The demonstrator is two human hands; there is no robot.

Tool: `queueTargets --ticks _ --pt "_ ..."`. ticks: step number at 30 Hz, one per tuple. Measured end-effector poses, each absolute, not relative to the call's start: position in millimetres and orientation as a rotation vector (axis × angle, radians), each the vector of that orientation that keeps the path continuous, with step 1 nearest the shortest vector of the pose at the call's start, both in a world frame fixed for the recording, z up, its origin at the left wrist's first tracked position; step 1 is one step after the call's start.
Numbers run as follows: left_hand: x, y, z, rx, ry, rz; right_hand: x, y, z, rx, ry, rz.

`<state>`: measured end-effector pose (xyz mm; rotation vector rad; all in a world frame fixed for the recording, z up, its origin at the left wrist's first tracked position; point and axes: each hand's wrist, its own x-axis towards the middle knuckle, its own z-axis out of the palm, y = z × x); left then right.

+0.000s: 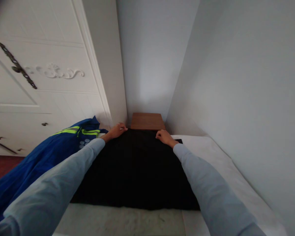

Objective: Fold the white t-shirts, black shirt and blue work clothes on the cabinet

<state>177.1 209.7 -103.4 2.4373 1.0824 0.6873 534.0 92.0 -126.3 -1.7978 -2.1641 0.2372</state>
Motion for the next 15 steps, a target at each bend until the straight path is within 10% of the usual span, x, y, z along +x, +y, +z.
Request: queueTargets --ticks 15 --pt "171.5 198.5 -121.7 2.253 1.26 0.768 536.7 95.2 -124.3 -1.701 -2.202 0.318"
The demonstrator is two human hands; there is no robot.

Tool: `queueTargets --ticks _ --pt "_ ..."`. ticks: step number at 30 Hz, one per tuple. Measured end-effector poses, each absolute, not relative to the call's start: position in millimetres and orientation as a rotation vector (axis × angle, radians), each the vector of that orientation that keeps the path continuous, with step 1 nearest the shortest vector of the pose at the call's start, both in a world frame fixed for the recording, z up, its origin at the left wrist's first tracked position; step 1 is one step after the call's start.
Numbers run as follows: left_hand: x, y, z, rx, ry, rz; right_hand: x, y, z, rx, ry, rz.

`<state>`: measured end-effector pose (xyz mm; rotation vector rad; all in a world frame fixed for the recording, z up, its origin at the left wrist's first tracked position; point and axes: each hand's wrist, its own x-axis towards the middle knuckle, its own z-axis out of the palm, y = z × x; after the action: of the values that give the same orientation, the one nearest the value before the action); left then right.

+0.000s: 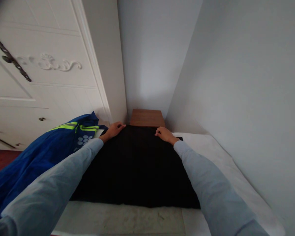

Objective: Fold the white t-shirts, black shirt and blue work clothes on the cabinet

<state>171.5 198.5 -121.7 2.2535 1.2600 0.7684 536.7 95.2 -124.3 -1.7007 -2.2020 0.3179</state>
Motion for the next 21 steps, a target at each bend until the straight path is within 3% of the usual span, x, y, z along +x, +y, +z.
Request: queueTargets --ticks 13,21 --pt "170.2 190.7 -123.9 2.201 1.428 0.791 547.0 105.9 -147.6 -1.814 -1.906 0.246" --pt "153.3 177.1 -102.6 2.234 1.514 0.851 540.8 86.7 -122.4 -1.805 -1.902 0.167"
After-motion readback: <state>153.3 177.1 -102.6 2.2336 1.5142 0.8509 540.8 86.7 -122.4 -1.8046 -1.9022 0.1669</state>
